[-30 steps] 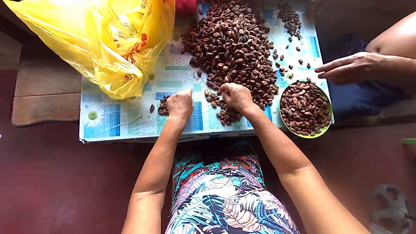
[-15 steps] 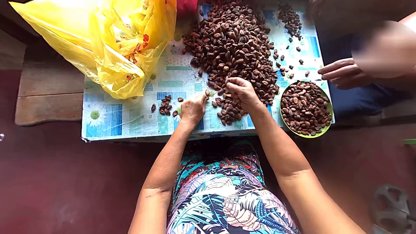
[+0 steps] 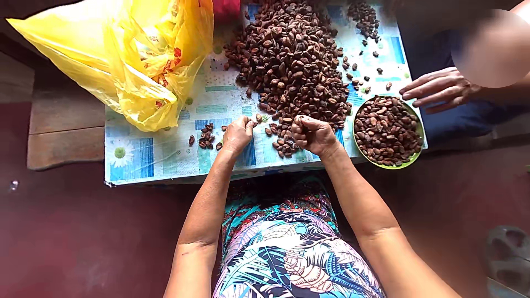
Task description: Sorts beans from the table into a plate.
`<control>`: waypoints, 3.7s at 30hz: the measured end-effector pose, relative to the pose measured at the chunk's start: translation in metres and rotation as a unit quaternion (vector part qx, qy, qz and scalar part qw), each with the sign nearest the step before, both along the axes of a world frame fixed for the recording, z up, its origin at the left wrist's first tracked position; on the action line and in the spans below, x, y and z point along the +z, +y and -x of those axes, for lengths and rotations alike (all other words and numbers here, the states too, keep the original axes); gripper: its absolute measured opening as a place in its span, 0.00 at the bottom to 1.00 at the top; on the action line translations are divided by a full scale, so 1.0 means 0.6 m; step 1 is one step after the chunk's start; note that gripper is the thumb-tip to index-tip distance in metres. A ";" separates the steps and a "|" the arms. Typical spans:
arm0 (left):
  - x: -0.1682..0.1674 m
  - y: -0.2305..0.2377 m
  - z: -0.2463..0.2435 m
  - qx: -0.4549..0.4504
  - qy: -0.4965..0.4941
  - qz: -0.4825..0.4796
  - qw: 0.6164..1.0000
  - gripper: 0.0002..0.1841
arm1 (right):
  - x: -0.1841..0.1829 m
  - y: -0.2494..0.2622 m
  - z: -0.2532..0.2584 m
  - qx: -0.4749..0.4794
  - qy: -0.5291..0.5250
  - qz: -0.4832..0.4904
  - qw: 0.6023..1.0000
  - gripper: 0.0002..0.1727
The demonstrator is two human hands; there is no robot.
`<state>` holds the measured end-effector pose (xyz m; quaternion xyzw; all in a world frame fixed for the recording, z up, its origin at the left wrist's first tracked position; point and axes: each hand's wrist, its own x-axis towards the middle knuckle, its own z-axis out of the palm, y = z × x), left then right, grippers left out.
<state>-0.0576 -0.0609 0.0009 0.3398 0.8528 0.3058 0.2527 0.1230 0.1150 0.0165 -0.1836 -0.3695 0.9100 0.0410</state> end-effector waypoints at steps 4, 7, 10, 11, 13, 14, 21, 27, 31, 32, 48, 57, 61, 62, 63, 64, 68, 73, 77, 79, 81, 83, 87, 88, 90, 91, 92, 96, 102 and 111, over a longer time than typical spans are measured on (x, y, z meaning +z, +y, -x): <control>-0.011 -0.005 0.003 -0.006 0.004 -0.045 0.999 0.17 | -0.009 -0.001 -0.003 -0.015 -0.005 0.015 1.000 0.19; -0.010 -0.009 0.001 -0.004 0.005 -0.043 0.999 0.16 | -0.007 -0.006 -0.006 -0.052 -0.034 0.036 0.997 0.19; 0.004 -0.008 -0.001 0.007 0.000 0.003 1.000 0.17 | 0.001 -0.005 -0.009 -0.069 -0.039 0.006 0.997 0.18; 0.009 -0.004 -0.004 0.003 0.015 0.006 1.000 0.19 | 0.003 -0.004 -0.010 -0.069 -0.040 -0.014 0.997 0.18; 0.023 0.009 -0.014 -0.028 0.062 0.003 0.998 0.18 | 0.006 -0.002 -0.009 -0.068 -0.045 -0.039 0.996 0.19; 0.030 0.019 -0.020 -0.055 0.079 0.005 0.995 0.17 | 0.008 -0.002 -0.008 -0.067 -0.049 -0.036 0.996 0.21; 0.041 0.079 -0.053 -0.162 0.178 0.120 0.963 0.14 | 0.024 -0.001 -0.016 -0.112 -0.069 0.034 0.991 0.27; 0.015 0.058 -0.052 -0.131 0.169 0.039 0.976 0.14 | 0.016 0.016 -0.067 -0.204 -0.110 0.027 0.972 0.23; 0.017 0.025 -0.028 0.014 -0.118 -0.148 0.982 0.12 | -0.009 0.020 -0.093 -0.154 -0.105 -0.058 0.981 0.20; 0.019 0.016 -0.030 0.070 -0.234 -0.211 0.946 0.09 | -0.011 0.018 -0.095 -0.138 -0.114 -0.089 0.980 0.18; 0.037 -0.127 0.017 0.102 -0.564 -0.442 0.690 0.26 | -0.014 -0.008 -0.100 -0.119 -0.200 -0.316 0.920 0.06; 0.012 -0.040 -0.096 -0.017 -0.151 -0.252 0.956 0.11 | -0.018 -0.062 -0.076 0.038 -0.257 -0.736 0.625 0.16; -0.011 -0.003 -0.140 -0.180 0.092 -0.142 0.969 0.14 | -0.021 -0.065 -0.059 0.039 -0.258 -0.766 0.588 0.13; -0.013 0.003 -0.145 -0.186 0.118 -0.125 0.967 0.14 | -0.020 -0.062 -0.057 0.038 -0.256 -0.763 0.592 0.13; -0.014 0.007 -0.148 -0.185 0.133 -0.116 0.967 0.14 | -0.019 -0.058 -0.056 0.033 -0.254 -0.755 0.604 0.14; -0.013 0.011 -0.149 -0.178 0.138 -0.111 0.968 0.14 | -0.020 -0.052 -0.057 0.022 -0.250 -0.736 0.629 0.14; -0.009 0.018 -0.154 -0.142 0.105 -0.095 0.980 0.13 | -0.021 -0.025 -0.073 -0.085 -0.208 -0.514 0.828 0.12; -0.011 0.023 -0.161 -0.106 0.101 -0.083 0.986 0.13 | -0.017 -0.012 -0.101 -0.136 -0.084 -0.024 0.987 0.17; 0.001 0.035 -0.163 -0.084 0.050 -0.037 0.995 0.16 | -0.027 -0.015 -0.104 -0.129 -0.065 -0.018 0.989 0.29; 0.002 0.040 -0.161 -0.059 0.017 -0.037 0.997 0.16 | -0.026 -0.017 -0.102 -0.126 -0.070 -0.022 0.989 0.31; 0.002 0.045 -0.155 -0.029 -0.016 -0.047 0.998 0.16 | -0.023 -0.021 -0.097 -0.131 -0.100 -0.024 0.986 0.29; -0.001 0.047 -0.144 -0.008 -0.056 -0.070 0.996 0.15 | -0.018 -0.027 -0.090 -0.135 -0.133 -0.054 0.980 0.22; 0.005 0.042 -0.124 0.047 -0.210 -0.119 0.969 0.10 | -0.019 -0.031 -0.087 -0.134 -0.152 -0.087 0.975 0.19; 0.009 0.037 -0.120 0.064 -0.258 -0.132 0.955 0.09 | -0.018 -0.031 -0.088 -0.134 -0.151 -0.088 0.975 0.20; 0.020 0.012 -0.102 0.076 -0.295 -0.151 0.941 0.09 | -0.016 -0.028 -0.090 -0.133 -0.152 -0.094 0.975 0.19; 0.027 -0.008 -0.088 0.077 -0.260 -0.153 0.950 0.10 | -0.015 -0.026 -0.092 -0.130 -0.156 -0.107 0.973 0.18; 0.033 -0.031 -0.070 0.085 -0.201 -0.148 0.965 0.12 | -0.013 -0.025 -0.095 -0.127 -0.163 -0.131 0.970 0.16; 0.034 -0.122 0.005 0.176 -0.004 -0.097 0.980 0.18 | -0.023 -0.029 -0.096 -0.090 -0.187 -0.396 0.894 0.07; 0.046 -0.144 0.004 0.211 0.112 -0.054 0.970 0.23 | -0.031 -0.042 -0.087 -0.061 -0.154 -0.578 0.799 0.12; -0.009 -0.024 -0.165 -0.106 0.109 -0.082 0.985 0.14 | 0.001 -0.073 -0.037 0.095 -0.284 -0.732 0.612 0.16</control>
